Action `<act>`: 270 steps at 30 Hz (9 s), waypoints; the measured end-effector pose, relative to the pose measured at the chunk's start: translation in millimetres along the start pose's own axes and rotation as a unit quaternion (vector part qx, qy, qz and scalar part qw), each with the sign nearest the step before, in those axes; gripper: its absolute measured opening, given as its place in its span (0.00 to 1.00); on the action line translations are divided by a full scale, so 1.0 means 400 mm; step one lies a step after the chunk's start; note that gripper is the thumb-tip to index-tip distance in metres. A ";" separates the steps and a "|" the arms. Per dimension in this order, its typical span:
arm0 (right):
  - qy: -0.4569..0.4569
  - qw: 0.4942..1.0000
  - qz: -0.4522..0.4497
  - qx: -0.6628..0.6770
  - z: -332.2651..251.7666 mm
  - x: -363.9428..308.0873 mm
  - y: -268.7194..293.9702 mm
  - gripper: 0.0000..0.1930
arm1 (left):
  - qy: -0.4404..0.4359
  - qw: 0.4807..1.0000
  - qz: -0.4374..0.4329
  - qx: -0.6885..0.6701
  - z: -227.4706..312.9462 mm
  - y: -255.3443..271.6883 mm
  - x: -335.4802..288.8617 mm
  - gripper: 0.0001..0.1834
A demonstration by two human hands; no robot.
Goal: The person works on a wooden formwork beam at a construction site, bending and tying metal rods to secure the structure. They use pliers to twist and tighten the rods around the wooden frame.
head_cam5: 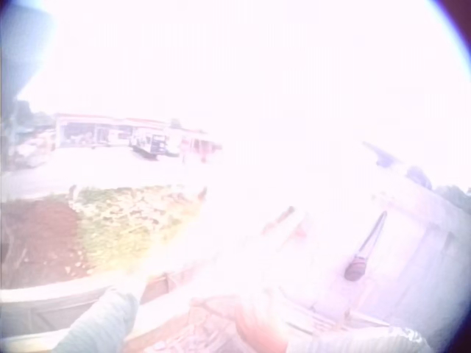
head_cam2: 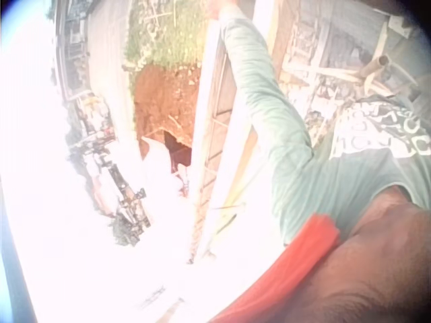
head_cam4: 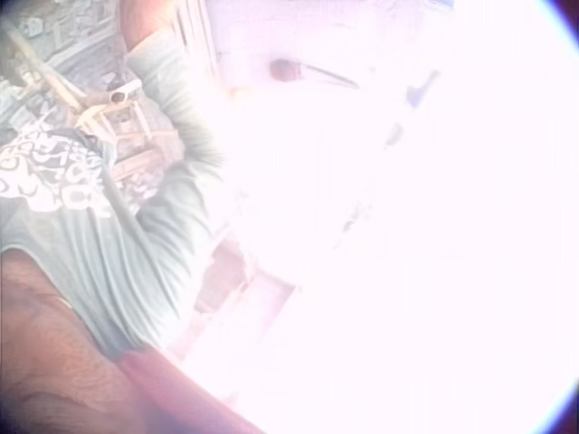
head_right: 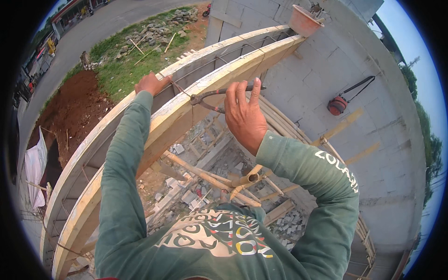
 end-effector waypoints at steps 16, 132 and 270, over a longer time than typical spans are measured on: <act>0.143 0.973 0.123 0.131 0.171 0.225 -0.165 0.08 | -0.011 1.000 0.016 -0.002 -0.004 -0.003 -0.009 0.48; -0.072 0.198 -0.289 0.934 -0.442 -0.489 -0.260 0.12 | -0.206 0.978 -0.027 0.027 0.153 -0.056 -0.216 0.29; 0.056 0.341 0.047 0.937 -0.588 0.280 0.646 0.17 | 0.025 0.813 0.338 -0.474 -0.658 0.180 -0.742 0.19</act>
Point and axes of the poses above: each hand's wrist, its own x-axis towards the middle knuckle, its own y-axis out of the back of the hand, z = x × y, the point moved 1 cm from there along x, towards the middle knuckle, and after that the axes turned 3 degrees about -x, right-handed, at the moved point
